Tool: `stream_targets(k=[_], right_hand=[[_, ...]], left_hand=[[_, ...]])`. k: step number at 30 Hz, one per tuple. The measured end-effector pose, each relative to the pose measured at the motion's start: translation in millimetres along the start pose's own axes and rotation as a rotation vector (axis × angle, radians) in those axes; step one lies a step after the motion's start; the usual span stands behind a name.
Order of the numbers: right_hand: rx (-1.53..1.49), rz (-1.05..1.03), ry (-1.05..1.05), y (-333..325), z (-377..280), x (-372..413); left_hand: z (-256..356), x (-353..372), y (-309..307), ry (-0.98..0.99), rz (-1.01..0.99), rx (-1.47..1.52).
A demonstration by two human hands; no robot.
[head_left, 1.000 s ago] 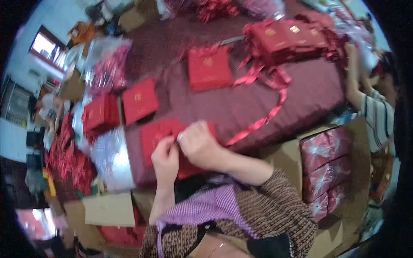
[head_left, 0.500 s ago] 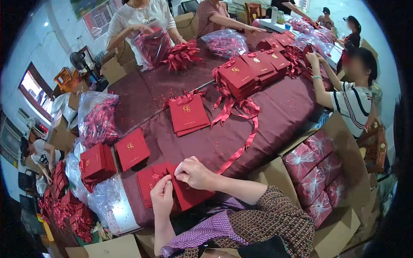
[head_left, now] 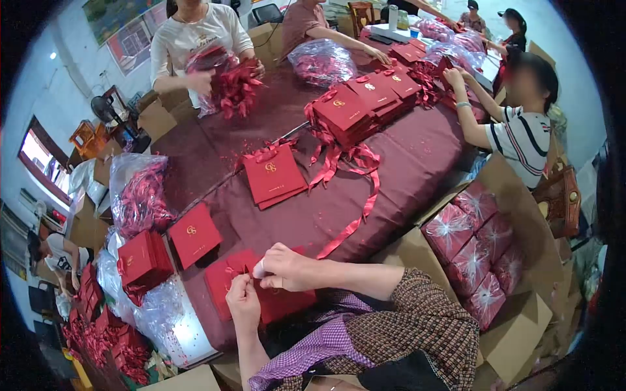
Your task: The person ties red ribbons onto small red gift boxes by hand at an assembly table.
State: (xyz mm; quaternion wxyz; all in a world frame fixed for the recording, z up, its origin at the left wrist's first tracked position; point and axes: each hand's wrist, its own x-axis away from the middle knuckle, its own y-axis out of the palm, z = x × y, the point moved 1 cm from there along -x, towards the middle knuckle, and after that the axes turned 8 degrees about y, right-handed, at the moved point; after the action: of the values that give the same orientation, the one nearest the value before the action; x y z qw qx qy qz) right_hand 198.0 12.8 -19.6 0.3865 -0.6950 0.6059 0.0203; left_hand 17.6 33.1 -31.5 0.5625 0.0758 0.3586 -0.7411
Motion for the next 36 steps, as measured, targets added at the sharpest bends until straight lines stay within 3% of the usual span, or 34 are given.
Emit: stream_targets(k=[2, 6, 12, 14, 15, 17, 20, 22, 24, 25, 26, 29, 30, 33, 34, 35, 36], right_hand=[[0.003, -0.094, 0.027, -22.6, -13.0, -9.1], [0.271, -0.037, -0.191, -33.2, -13.7, -20.1], [0.118, -0.238, -0.22, -39.2, -5.8, -27.4], [0.172, -0.318, -0.207, -40.4, -5.5, -28.9], [0.172, -0.327, -0.217, -42.9, -4.9, -28.3], [0.202, -0.341, -0.203, -49.3, -1.5, -28.0], [0.292, -0.33, -0.199, -59.3, 0.1, -36.6], [0.365, -0.365, -0.168, -60.8, 4.4, -53.0], [0.458, -0.413, -0.1, -56.8, 14.9, -71.7], [0.425, -0.301, -0.126, -54.0, 21.3, -74.1], [0.391, -0.19, -0.151, -52.2, 25.6, -76.1], [0.342, -0.195, -0.087, -75.7, -0.3, -77.1], [0.243, -0.185, -0.176, -89.0, -14.9, -73.2], [-0.073, -0.365, -0.47, -136.5, -82.7, -54.1], [-0.119, -0.568, -0.559, -145.6, -97.4, -46.0], [-0.117, -0.993, -0.585, -158.3, -124.5, -37.4], [-0.226, -0.775, -0.677, -172.3, -138.9, -11.3]], left_hand=[[1.3, -2.1, -4.4, -0.024, -0.054, -0.011], [15.1, -7.6, -2.8, -0.005, -0.093, -0.031], [9.2, -0.4, -3.1, -0.004, -0.094, -0.053], [1.9, 5.1, -6.2, -0.182, -0.056, 0.17], [0.1, 0.1, -12.1, -0.234, 0.057, 0.137], [-16.4, -3.2, -33.4, -0.323, 0.273, 0.372], [-33.7, -6.7, -56.5, -0.381, 0.445, 0.666], [-59.3, -2.5, -60.9, -0.337, 0.391, 0.62], [-54.4, -1.3, -54.3, -0.219, 0.361, -0.003], [-45.4, 0.2, -50.4, -0.207, 0.378, -0.136], [-41.1, 1.8, -49.7, -0.214, 0.384, -0.137], [-35.8, 12.6, -50.9, -0.127, 0.278, -0.203], [-35.7, 16.8, -52.8, -0.121, 0.262, -0.253], [-38.4, 27.5, -61.5, -0.079, 0.242, -0.333], [-33.8, 28.0, -63.9, -0.1, 0.24, -0.346], [-32.2, 31.8, -65.0, -0.096, 0.244, -0.38], [-31.0, 35.2, -69.7, -0.1, 0.217, -0.386]])
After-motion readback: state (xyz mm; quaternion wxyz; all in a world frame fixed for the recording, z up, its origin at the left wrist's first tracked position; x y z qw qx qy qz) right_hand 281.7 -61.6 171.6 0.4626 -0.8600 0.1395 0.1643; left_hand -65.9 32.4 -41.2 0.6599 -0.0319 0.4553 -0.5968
